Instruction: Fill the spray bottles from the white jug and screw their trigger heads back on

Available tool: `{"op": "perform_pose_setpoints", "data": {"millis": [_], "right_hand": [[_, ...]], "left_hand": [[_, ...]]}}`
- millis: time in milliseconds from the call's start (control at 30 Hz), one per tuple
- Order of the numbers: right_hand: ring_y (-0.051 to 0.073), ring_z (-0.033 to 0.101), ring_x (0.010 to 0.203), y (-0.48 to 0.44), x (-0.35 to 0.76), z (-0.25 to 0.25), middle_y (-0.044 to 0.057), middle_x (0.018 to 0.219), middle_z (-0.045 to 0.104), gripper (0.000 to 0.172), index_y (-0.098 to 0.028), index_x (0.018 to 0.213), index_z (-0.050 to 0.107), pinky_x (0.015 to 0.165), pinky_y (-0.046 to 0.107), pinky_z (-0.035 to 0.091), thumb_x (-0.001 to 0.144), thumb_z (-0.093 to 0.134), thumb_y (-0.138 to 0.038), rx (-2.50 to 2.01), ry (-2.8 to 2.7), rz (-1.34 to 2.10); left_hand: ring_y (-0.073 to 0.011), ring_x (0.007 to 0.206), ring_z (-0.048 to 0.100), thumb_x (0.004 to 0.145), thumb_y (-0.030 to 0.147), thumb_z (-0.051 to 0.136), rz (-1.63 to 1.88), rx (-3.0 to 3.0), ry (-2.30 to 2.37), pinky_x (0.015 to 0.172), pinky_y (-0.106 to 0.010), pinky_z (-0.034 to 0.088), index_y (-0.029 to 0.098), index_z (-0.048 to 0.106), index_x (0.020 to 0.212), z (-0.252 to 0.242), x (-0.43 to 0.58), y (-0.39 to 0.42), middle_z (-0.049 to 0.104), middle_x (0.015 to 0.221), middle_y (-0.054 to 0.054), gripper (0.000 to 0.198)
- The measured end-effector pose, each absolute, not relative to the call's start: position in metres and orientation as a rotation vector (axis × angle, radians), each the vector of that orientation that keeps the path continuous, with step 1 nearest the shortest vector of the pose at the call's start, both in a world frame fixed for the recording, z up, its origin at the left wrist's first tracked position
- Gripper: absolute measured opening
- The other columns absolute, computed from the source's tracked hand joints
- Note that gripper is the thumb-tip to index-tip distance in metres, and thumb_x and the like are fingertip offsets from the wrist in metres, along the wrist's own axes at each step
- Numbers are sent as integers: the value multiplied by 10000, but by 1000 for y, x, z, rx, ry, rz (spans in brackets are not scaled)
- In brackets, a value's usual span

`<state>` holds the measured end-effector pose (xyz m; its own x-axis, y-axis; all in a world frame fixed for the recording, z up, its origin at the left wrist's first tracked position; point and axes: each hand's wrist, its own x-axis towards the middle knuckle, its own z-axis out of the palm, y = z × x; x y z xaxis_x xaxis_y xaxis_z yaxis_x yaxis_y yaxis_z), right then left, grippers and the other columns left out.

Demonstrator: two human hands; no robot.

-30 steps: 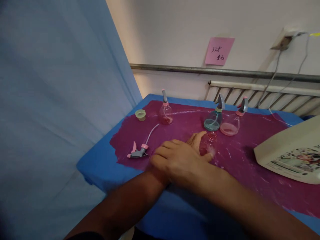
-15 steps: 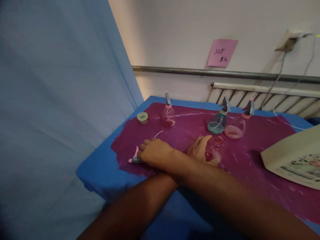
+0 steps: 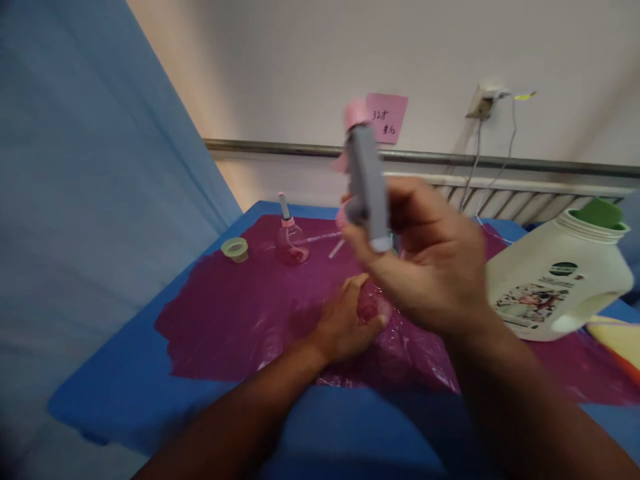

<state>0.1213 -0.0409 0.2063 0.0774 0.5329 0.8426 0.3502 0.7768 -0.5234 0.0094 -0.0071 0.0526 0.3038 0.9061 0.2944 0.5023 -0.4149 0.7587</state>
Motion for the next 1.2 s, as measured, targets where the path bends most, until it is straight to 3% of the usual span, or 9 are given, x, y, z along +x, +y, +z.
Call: {"op": "perform_pose_setpoints", "data": {"millis": [100, 267, 467, 700, 867, 1067, 1200], "right_hand": [[197, 821, 976, -56, 148, 219, 8, 1132, 866, 243, -298, 1119, 856, 901, 375, 715, 921, 899, -162, -816, -1356, 112], [175, 784, 833, -67, 171, 211, 5, 1106, 871, 335, -336, 1168, 906, 652, 291, 660, 899, 924, -138, -914, -1310, 302], [172, 808, 911, -54, 185, 182, -4, 1057, 857, 257, -302, 1207, 875, 872, 321, 719, 975, 926, -204, -913, -1515, 398], [261, 821, 1146, -28, 199, 113, 48, 1265, 861, 347, -338, 1374, 843, 1057, 453, 693, 1037, 909, -391, -1066, -1650, 622], [275, 816, 1162, -20, 197, 88, 73, 1261, 862, 330, -284, 1293, 845, 1047, 457, 680, 1049, 882, -503, -1047, -1523, 794], [261, 808, 1212, -22, 200, 78, 65, 1358, 854, 349, -304, 1373, 823, 1100, 433, 640, 1095, 830, -517, -1047, -1505, 827], [266, 812, 1176, -22, 202, 77, 63, 1303, 865, 400, -301, 1422, 819, 1069, 439, 651, 1104, 811, -544, -1048, -1522, 844]], "left_hand": [[-378, 1575, 669, 958, 459, 837, 884, 2088, 1056, 1379, -568, 533, 197, 570, 1679, 51, -16, -9, 669, 1681, -183, 812], [-418, 1610, 628, 996, 491, 834, 813, 2025, 1107, 1364, -663, 515, 268, 525, 1700, 53, -21, -9, 622, 1738, -167, 801], [-430, 1587, 646, 1031, 549, 836, 842, 2008, 1062, 1362, -691, 501, 284, 514, 1703, 50, -21, -9, 622, 1743, -157, 790], [-434, 1566, 656, 1047, 500, 827, 846, 1992, 1065, 1315, -714, 534, 284, 535, 1687, 56, -21, -11, 655, 1714, -173, 736], [-401, 1534, 680, 1024, 386, 835, 929, 2009, 1015, 1308, -671, 552, 288, 556, 1663, 52, -19, -10, 691, 1654, -155, 704], [-412, 1575, 652, 977, 319, 846, 955, 2028, 988, 1343, -692, 525, 275, 526, 1692, 45, -18, -7, 660, 1687, -167, 784], [-391, 1545, 675, 973, 297, 832, 957, 2023, 980, 1326, -676, 545, 270, 531, 1692, 49, -18, -8, 683, 1657, -153, 780]]}}
